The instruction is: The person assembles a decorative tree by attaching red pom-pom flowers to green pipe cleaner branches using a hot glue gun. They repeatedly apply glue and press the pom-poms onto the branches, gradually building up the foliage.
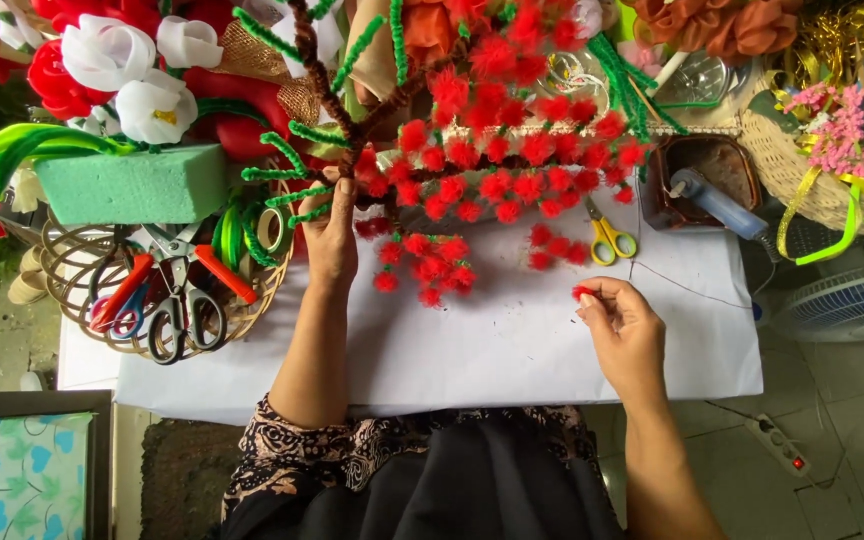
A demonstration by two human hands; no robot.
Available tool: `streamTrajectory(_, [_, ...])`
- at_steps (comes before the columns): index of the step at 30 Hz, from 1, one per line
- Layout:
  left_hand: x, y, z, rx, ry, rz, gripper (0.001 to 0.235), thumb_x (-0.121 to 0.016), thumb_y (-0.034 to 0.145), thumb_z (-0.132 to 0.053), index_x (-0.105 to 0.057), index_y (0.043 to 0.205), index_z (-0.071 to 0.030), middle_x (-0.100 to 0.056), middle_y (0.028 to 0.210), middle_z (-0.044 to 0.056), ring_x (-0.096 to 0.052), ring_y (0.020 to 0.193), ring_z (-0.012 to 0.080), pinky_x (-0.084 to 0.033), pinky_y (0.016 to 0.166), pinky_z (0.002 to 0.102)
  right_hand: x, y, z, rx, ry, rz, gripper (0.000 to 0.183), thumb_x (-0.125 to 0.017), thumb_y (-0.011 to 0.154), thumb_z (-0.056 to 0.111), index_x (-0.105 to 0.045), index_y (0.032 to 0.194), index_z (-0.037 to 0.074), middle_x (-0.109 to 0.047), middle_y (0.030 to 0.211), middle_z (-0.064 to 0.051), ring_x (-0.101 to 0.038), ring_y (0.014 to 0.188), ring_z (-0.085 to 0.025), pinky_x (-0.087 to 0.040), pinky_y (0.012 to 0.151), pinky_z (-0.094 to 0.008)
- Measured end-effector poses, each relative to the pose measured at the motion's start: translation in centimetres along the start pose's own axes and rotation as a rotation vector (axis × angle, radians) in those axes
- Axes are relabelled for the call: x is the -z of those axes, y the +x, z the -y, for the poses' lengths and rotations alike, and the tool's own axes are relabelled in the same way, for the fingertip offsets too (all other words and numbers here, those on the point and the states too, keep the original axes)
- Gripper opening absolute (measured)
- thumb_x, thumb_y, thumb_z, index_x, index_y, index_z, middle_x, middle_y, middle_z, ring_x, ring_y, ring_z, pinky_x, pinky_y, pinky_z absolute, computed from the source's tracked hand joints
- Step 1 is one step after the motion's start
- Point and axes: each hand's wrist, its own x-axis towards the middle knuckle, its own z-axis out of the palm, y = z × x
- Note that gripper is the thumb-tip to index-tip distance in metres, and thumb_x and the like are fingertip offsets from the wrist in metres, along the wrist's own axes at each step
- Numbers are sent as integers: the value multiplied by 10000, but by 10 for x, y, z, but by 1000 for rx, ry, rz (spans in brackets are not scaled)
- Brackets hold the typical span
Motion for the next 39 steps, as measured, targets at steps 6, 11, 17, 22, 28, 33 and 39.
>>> streamTrajectory(6, [0,-1,-1,-10,9,5,133,-560,984,-95,-654,935,-15,-614,790,66,-542,761,107,-490,761,293,15,9,33,-86,372,49,146,-593,919,-1,-646,1054,-24,-636,809,-122,-646,730,-153,-563,725,-280])
streamTrajectory(11, [2,5,5,-3,6,37,133,-558,986,-93,-650,936,-11,-593,788,48,-517,759,93,-479,765,283,24,35,79,171,271,89,118,-605,936,18,-670,1023,-27,-631,691,-110,-608,665,-106,-558,704,-263])
streamTrajectory(17, [4,-4,-4,329,5,-107,172,-637,931,-240,-535,820,-156,-598,794,-42,-549,784,33,-428,724,214,41,75,151,562,-61,107,47,-610,995,13,-638,1027,-7,-657,924,-109,-635,788,-178,-486,718,-268])
streamTrajectory(22, [-15,11,-57,160,149,119,433,-517,981,-318,-349,606,-181,-265,646,-97,-216,638,68,-153,587,274,30,111,186,904,-140,140,57,-681,959,-49,-627,975,-52,-642,922,-181,-614,831,-283,-454,906,-498])
streamTrajectory(28, [-9,14,-55,140,97,151,432,-500,990,-297,-337,603,-194,-263,651,-96,-225,634,75,-190,610,262,14,126,202,1005,-170,169,82,-710,936,-118,-659,988,-80,-637,951,-204,-620,862,-297,-536,764,-373])
streamTrajectory(33, [-8,17,-57,152,77,182,393,-496,992,-292,-348,645,-182,-273,678,-85,-236,649,87,-220,625,255,17,102,196,1004,-171,194,84,-673,923,-117,-635,991,-85,-639,967,-235,-671,945,-337,-571,838,-375])
streamTrajectory(39, [-1,12,-35,123,93,181,451,-509,989,-288,-320,593,-184,-245,652,-94,-199,620,78,-160,592,259,11,51,112,623,-92,323,65,-665,867,10,-662,929,30,-664,884,-98,-639,794,-187,-509,719,-268])
